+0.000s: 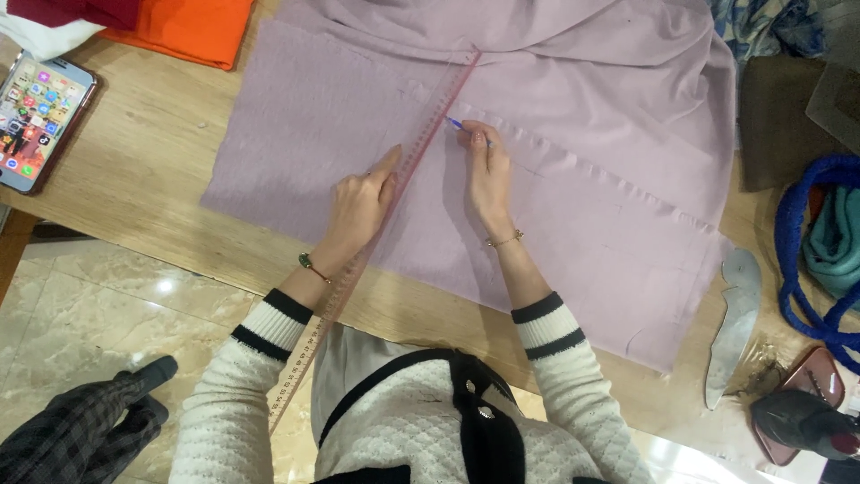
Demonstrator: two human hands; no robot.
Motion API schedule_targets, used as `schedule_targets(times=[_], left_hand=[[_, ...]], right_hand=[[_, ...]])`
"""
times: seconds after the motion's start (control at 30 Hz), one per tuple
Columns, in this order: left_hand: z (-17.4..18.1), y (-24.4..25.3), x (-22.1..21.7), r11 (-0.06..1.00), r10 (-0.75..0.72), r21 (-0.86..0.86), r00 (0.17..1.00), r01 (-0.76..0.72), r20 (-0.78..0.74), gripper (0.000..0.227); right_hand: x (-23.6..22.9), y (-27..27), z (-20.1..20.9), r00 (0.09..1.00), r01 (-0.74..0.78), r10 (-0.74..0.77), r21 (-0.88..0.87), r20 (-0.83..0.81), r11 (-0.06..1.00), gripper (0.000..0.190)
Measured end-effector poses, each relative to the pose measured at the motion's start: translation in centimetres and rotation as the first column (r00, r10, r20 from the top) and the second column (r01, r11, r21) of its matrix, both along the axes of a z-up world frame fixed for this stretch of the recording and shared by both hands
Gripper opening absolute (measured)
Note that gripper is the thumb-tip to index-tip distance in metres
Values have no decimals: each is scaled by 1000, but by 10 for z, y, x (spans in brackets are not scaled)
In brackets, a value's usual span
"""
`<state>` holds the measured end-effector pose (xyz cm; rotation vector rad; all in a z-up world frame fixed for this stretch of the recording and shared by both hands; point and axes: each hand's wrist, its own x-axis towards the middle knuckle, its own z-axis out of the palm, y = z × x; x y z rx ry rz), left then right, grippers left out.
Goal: The person measures and marks a piece of light purple fabric using a ruler and a pen. They then use a curved pattern piece to trace a neckline shape onto the fabric. Finally, they use scissors to cut the fabric along the marked lines, separating the patterned piece from the rest of the material.
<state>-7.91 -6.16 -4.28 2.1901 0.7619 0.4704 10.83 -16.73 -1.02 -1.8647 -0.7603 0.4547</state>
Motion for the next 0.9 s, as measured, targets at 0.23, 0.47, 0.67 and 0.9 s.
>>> schedule_targets(times=[0.23, 0.47, 0.67, 0.9], left_hand=[[16, 3, -1, 998, -3, -59, 999, 5, 39, 36], [17, 2, -1, 1000, 3, -31, 1000, -3, 21, 37], [7, -1, 0, 1000, 9, 1, 999, -9, 33, 37], [7, -2, 0, 1000, 4, -13, 1000, -4, 21, 38]], right_hand=[[0, 4, 5, 999, -8, 9, -18, 40, 1000, 38], [2, 6, 3, 999, -3, 4, -25, 49, 1000, 41], [1, 8, 7, 998, -9, 9, -15, 59, 1000, 42], [2, 12, 10, 997, -20, 22, -22, 79, 1000, 39]])
